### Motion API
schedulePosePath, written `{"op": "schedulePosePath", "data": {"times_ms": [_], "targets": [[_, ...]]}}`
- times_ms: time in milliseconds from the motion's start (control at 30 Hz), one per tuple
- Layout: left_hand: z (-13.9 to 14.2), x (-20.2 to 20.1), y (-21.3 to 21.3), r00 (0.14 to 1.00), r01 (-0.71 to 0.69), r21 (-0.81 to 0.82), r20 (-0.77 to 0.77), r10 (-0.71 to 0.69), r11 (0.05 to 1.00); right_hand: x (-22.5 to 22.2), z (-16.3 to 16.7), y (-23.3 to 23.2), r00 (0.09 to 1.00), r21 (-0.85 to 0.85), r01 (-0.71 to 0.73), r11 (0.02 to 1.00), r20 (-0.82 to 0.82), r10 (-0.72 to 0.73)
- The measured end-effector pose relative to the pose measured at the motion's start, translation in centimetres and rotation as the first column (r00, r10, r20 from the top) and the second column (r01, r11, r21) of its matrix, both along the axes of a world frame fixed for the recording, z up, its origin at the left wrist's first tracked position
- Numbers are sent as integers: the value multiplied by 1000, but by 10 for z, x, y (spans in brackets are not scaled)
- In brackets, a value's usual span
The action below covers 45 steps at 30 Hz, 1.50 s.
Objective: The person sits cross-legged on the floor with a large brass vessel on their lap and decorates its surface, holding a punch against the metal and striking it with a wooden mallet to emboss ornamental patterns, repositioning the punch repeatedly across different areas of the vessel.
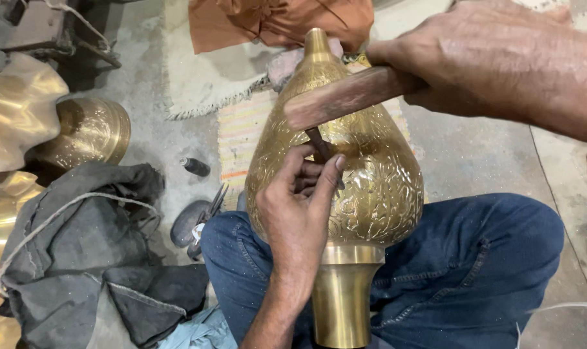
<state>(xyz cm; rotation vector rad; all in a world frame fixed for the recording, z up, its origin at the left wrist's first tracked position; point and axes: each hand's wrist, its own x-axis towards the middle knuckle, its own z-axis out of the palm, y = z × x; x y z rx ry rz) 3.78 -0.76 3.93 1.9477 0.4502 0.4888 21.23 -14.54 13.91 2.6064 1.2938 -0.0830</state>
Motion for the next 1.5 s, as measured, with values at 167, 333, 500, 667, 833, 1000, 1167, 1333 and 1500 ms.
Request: {"op": "schedulePosePath", "data": {"times_ms": [167,333,500,667,833,1000,1167,1333,1500], "targets": [[0,0,0,999,23,20,22,-24,1000,-7,3,2,987,80,121,989,-116,-111],[1,-1,1,997,44,-7,64,-43,999,-17,12,8,998,228,33,973,-59,-20],[2,-1,1,999,37,-31,6,-37,999,-20,19,13,999,211,-37,977,-17,41],[2,0,1,998,38,-11,45,-38,999,-7,5,5,984,66,153,986,-96,-147],[3,2,2,999,32,22,16,-32,999,3,-14,-4,977,305,95,948,-210,-30],[1,-1,1,999,29,-21,41,-28,999,-1,-10,-3,966,139,-206,969,188,179],[-3,-2,1,999,43,11,26,-43,999,-4,-3,7,992,118,-103,988,-54,110],[-5,-3,3,995,54,-11,86,-53,998,1,-12,2,972,363,86,928,-236,2],[-3,-3,2,1000,27,3,7,-27,1000,5,-16,-9,964,246,-254,935,147,223]]}}
